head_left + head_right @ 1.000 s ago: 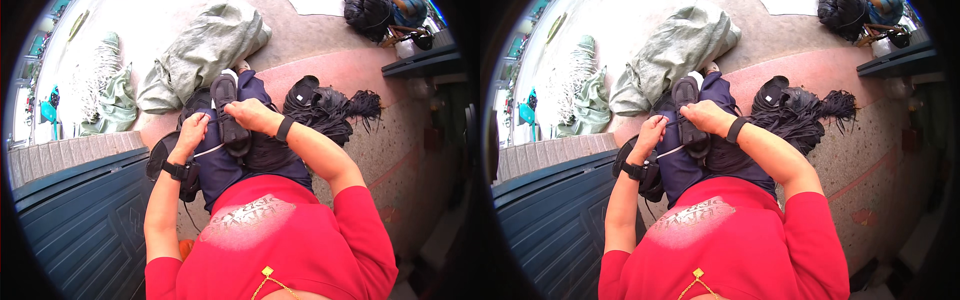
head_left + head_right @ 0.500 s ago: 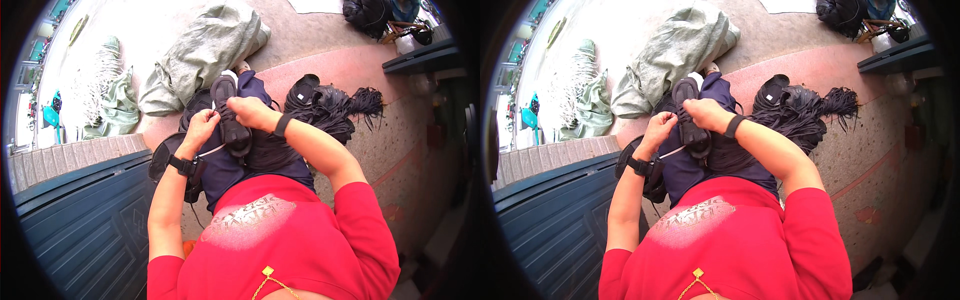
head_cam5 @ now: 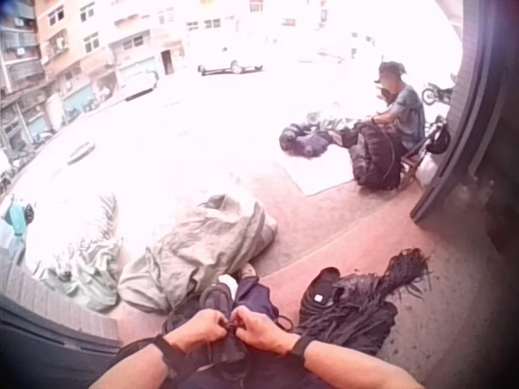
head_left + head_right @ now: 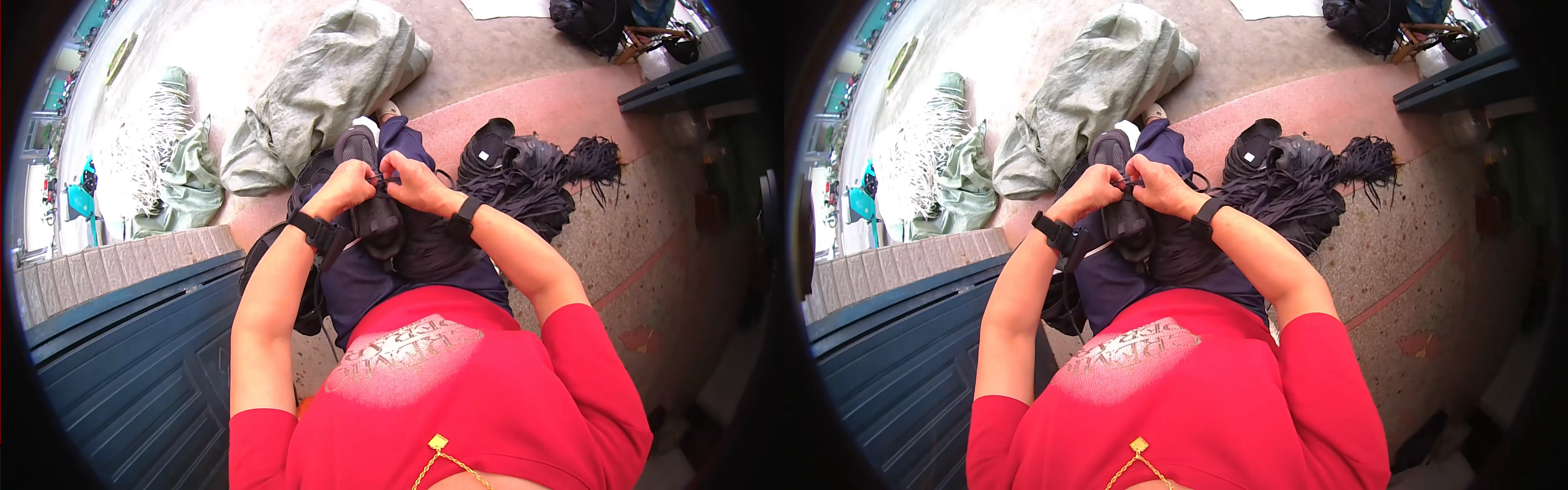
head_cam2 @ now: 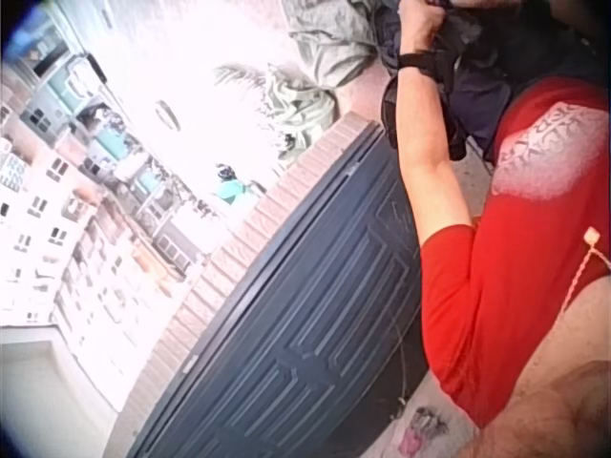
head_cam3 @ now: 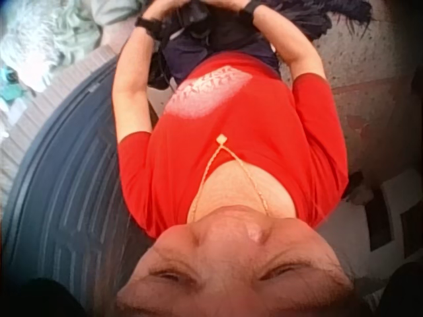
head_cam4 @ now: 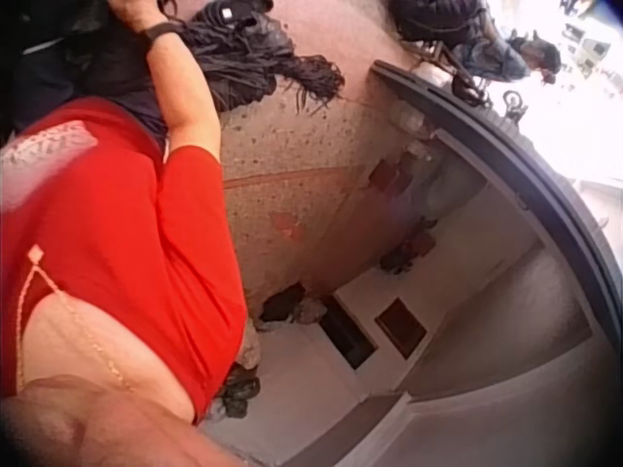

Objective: Thread laces through the eyelets of a shoe.

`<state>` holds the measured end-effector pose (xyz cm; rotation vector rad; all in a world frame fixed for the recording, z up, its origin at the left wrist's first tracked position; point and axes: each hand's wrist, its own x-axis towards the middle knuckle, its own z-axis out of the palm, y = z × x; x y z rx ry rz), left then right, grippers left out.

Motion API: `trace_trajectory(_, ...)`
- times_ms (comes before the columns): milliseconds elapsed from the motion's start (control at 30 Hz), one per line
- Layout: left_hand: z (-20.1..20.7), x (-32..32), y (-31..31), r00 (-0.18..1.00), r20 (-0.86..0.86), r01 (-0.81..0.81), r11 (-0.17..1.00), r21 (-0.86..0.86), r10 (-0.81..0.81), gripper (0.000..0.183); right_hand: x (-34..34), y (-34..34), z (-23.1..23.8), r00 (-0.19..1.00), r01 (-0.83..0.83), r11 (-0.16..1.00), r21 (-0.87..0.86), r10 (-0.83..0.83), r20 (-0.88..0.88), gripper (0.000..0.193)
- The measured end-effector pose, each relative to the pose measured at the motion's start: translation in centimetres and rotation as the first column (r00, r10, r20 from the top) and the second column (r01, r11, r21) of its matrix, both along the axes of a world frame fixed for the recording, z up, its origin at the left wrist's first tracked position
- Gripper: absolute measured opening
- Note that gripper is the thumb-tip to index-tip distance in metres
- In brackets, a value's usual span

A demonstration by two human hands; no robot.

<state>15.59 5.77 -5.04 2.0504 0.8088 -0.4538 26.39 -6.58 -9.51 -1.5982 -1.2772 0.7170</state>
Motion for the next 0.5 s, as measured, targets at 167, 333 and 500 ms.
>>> trace_trajectory(167, -0.7, -0.2, -0.4, 0.989, 0.104, 0.081, 0.972, 0.221, -0.107, 0.012, -0.1, 0.0, -0.3, 1.000, -0.005, 0.999, 0.033, 0.005, 0.002, 0.024)
trace_trajectory(333, -1.3, -1.4, -1.9, 0.855, 0.275, 0.092, 0.651, 0.754, -0.439, 0.012, 0.6, 0.6, -2.1, 0.949, 0.166, 0.986, 0.028, -0.152, -0.276, 0.016)
trace_trajectory(500, -1.5, -3.7, -1.8, 0.771, 0.416, -0.009, 0.644, 0.765, -0.482, 0.022, 1.0, 1.0, 0.0, 0.820, -0.014, 0.956, -0.294, -0.158, -0.551, 0.018)
